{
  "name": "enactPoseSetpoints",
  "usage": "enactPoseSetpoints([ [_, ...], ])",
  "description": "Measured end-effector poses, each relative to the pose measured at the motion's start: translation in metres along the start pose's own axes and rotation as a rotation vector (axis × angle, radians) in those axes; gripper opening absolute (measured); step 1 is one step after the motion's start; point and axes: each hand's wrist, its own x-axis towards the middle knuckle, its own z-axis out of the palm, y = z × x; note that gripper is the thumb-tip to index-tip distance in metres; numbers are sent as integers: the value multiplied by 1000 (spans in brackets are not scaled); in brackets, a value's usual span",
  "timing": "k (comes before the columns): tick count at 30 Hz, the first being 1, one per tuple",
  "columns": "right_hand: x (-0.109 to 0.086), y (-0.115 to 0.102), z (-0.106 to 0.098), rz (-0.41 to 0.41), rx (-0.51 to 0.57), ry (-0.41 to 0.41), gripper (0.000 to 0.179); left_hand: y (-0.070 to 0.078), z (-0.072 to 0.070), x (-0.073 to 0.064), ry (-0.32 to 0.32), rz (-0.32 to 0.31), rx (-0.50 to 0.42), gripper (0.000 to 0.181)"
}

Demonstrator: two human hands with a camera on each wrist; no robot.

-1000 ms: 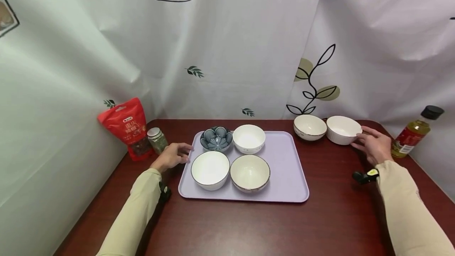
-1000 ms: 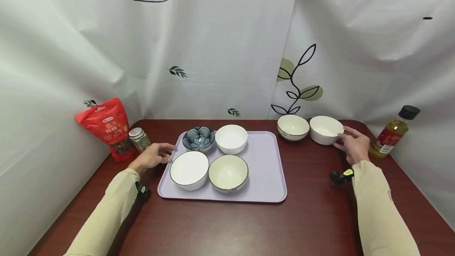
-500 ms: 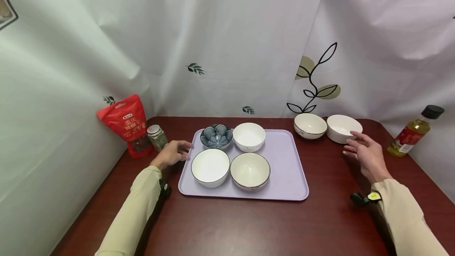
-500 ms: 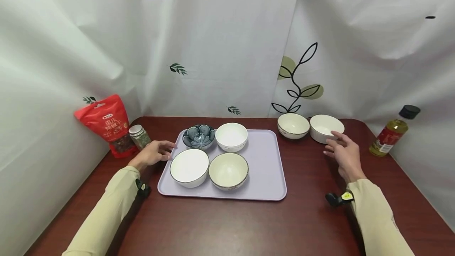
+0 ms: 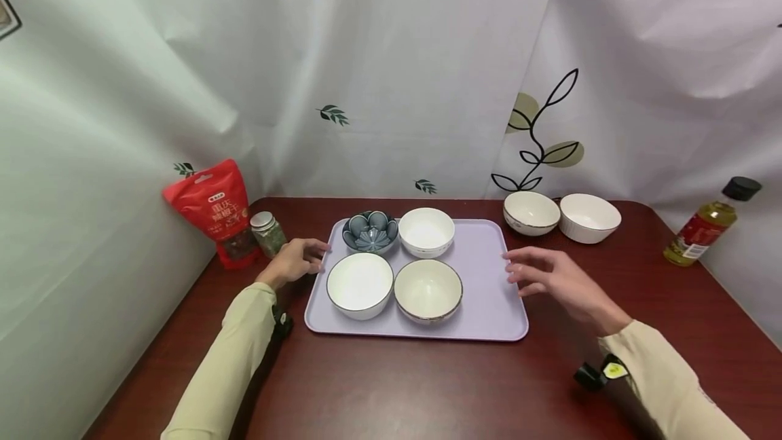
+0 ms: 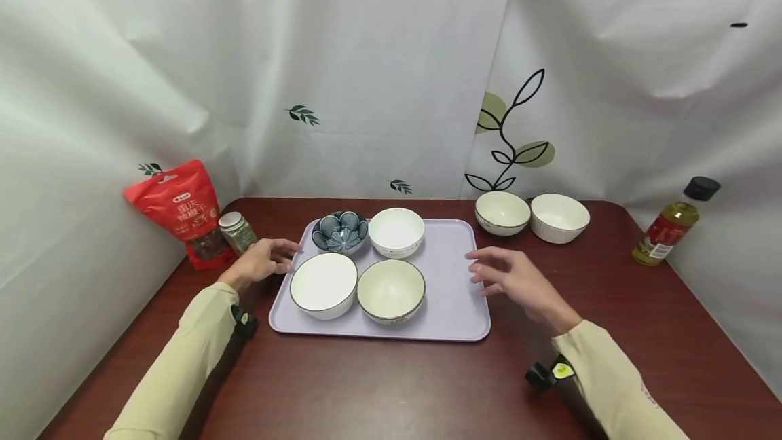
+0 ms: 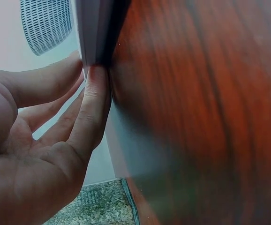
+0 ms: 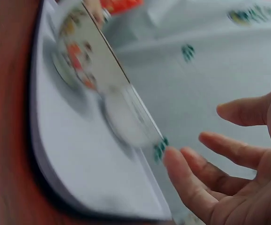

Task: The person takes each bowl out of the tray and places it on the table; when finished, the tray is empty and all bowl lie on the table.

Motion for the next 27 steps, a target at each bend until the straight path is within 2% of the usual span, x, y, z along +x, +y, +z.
enactPoseSetpoints([
  [8,11,-9,46,46,75,-191,54,-1,-1,-1,1,-32,0,41],
  [14,17,1,73,106,261,-289,63,-1,0,-2,0,-14,-9,41],
  [19,20,2,85,117,336,-287,66,-1,0,-1,3,6,2,40],
  [27,26,3,96,131,352,-243,67,-2,0,0,2,5,5,41],
])
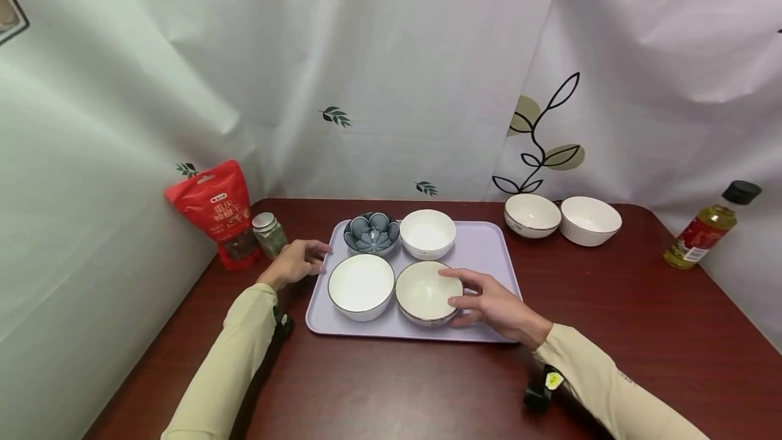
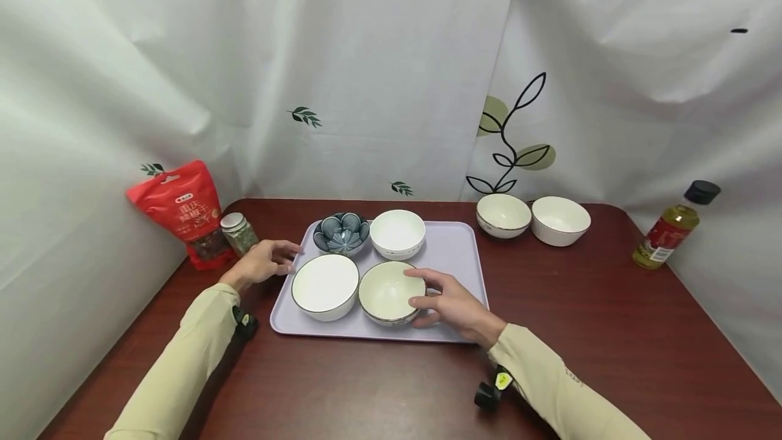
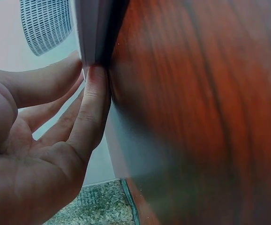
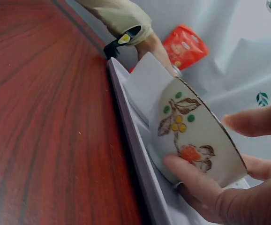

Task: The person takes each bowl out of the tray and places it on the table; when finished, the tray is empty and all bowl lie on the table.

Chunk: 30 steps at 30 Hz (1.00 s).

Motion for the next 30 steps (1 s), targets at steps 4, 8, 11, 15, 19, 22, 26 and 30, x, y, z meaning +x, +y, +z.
enactPoseSetpoints([
  [4,1,4,3,2,25,34,69,-1,1,0,-12,-2,-9,43],
  [8,1,5,6,-3,51,59,71,-1,1,-1,-9,-8,-16,43],
  [11,0,4,6,-2,62,78,72,-1,0,0,-4,1,-12,43],
  [15,-4,2,3,16,77,92,73,0,-1,1,-5,3,-12,44],
  [19,-15,2,-2,29,79,111,72,2,-1,1,-4,-6,-12,43],
  [22,-27,1,-9,27,70,135,72,2,0,1,-7,-12,-17,42],
  [26,-42,-4,-21,15,48,165,72,2,-1,1,-11,-10,-28,43],
  [30,-58,-8,-36,-2,17,199,71,1,0,2,-7,-7,-23,44],
])
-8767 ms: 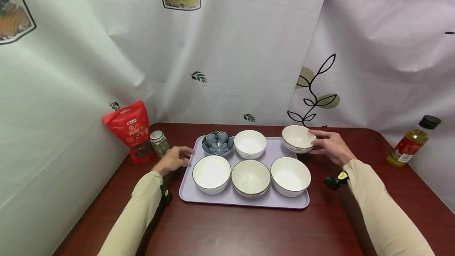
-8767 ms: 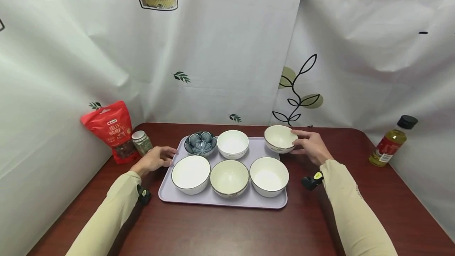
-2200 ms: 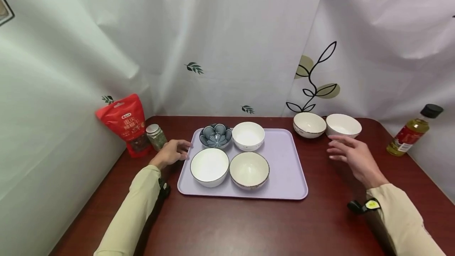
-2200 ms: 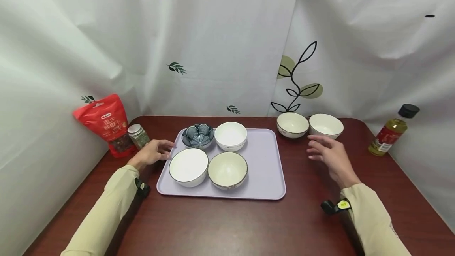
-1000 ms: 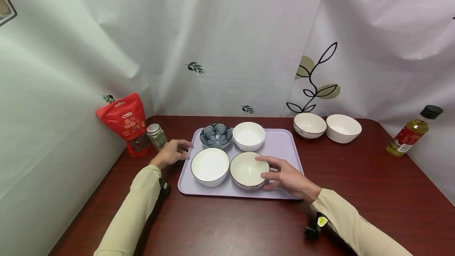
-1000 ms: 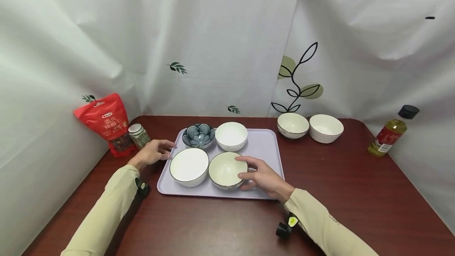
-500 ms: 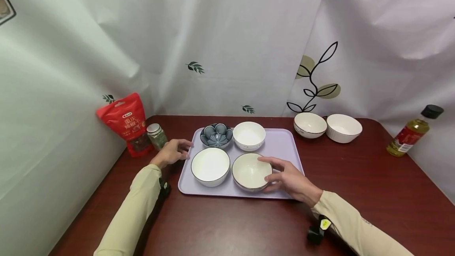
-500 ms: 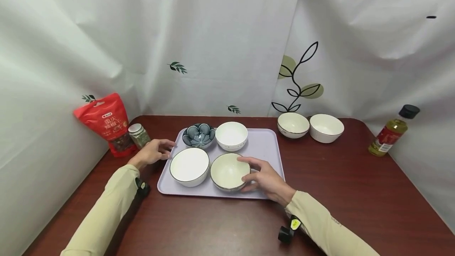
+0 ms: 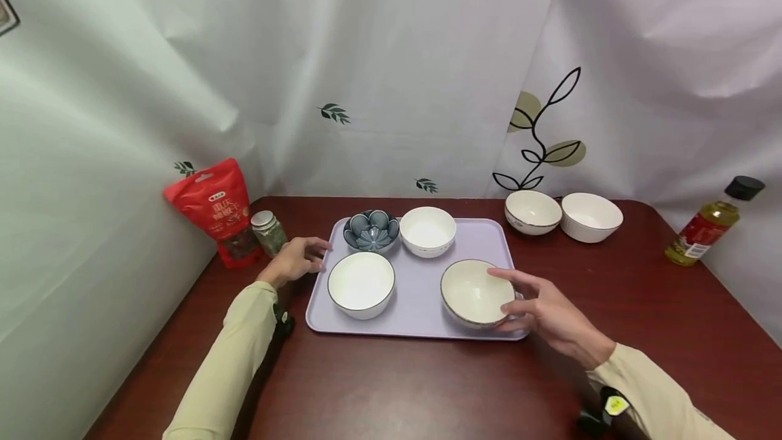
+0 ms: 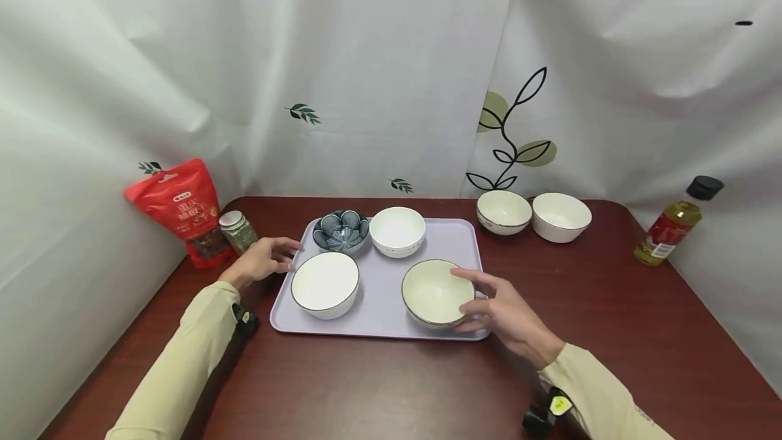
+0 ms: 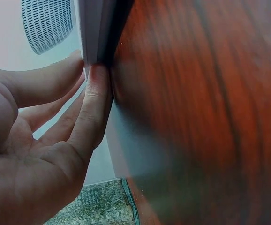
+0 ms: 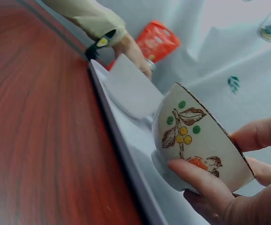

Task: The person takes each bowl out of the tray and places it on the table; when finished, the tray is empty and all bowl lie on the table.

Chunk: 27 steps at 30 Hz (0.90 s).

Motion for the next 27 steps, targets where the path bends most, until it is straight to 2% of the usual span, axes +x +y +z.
enactPoseSetpoints([
  [5,-11,-5,-23,-41,-4,43,67,0,-2,0,2,1,9,45],
  [8,-19,-4,-35,-71,30,76,63,0,-2,0,-9,6,8,45],
  [16,-29,4,-58,-144,266,111,61,1,-2,0,-12,-12,19,45],
  [20,-28,4,-66,-144,315,141,62,2,-1,0,-13,-8,22,45],
  [27,-13,4,-79,-100,287,232,63,5,-1,-1,-7,-20,26,44],
])
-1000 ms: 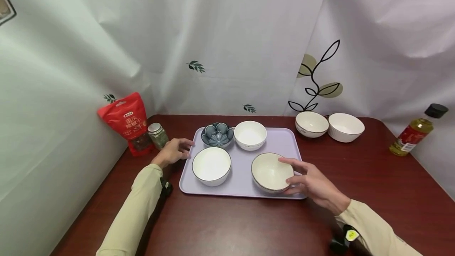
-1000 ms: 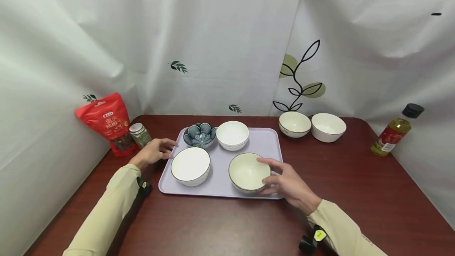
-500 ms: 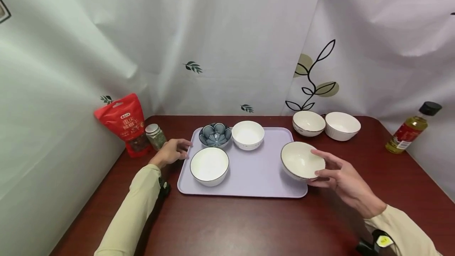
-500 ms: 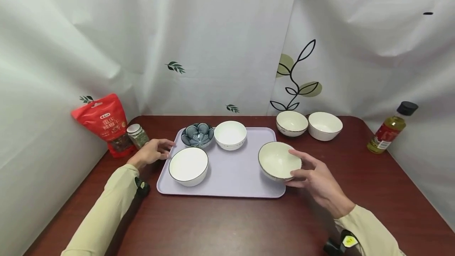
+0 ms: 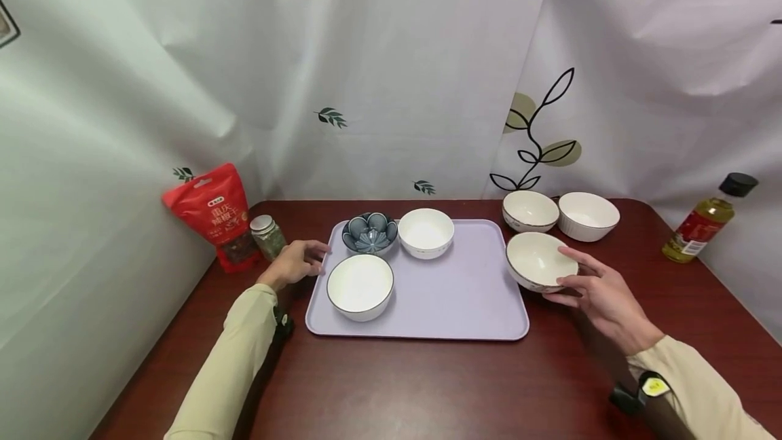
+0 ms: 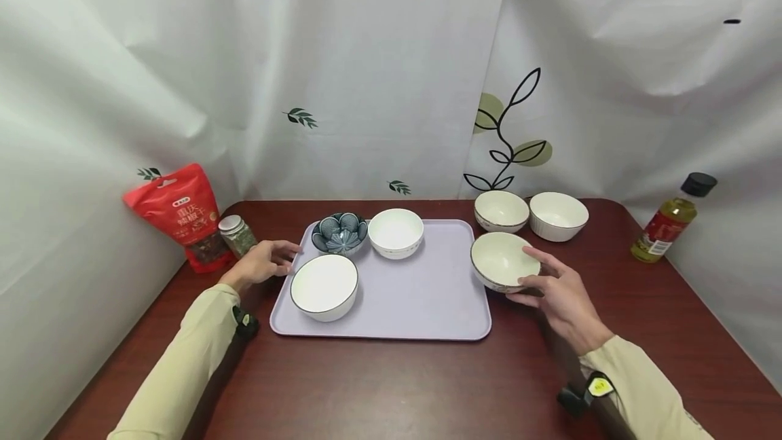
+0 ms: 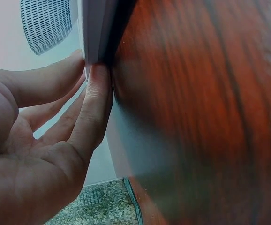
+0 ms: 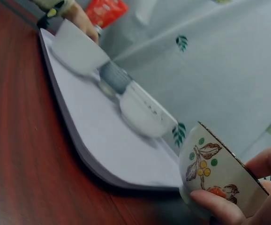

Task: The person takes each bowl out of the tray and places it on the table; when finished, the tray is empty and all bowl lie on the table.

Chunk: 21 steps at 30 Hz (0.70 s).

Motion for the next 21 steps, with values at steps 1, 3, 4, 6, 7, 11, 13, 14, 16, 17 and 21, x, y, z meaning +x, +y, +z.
enactPoseSetpoints([
  [1,3,0,-1,11,-8,11,63,0,0,0,1,-1,-1,44],
  [3,9,0,-5,35,-11,30,65,-1,0,0,4,-5,-2,44],
  [4,11,0,-6,44,-10,37,66,-1,0,0,4,-5,-3,45],
  [6,16,0,-9,57,-1,47,67,-2,1,1,2,-6,-8,45],
  [7,17,0,-11,62,10,53,67,-2,1,1,0,-6,-9,45],
  [11,21,0,-15,66,34,53,66,-2,1,1,-9,-11,-12,45],
  [13,23,0,-15,64,39,49,67,-2,1,1,-10,-14,-11,45],
  [14,23,0,-15,63,42,49,68,-2,1,1,-11,-13,-9,45],
  [16,24,0,-14,63,47,49,69,-2,1,1,-11,-12,-8,45],
  [17,25,-1,-14,61,46,47,69,-2,1,1,-9,-15,-10,45],
  [21,25,-1,-12,52,33,36,68,-2,0,2,-8,-9,-12,45],
])
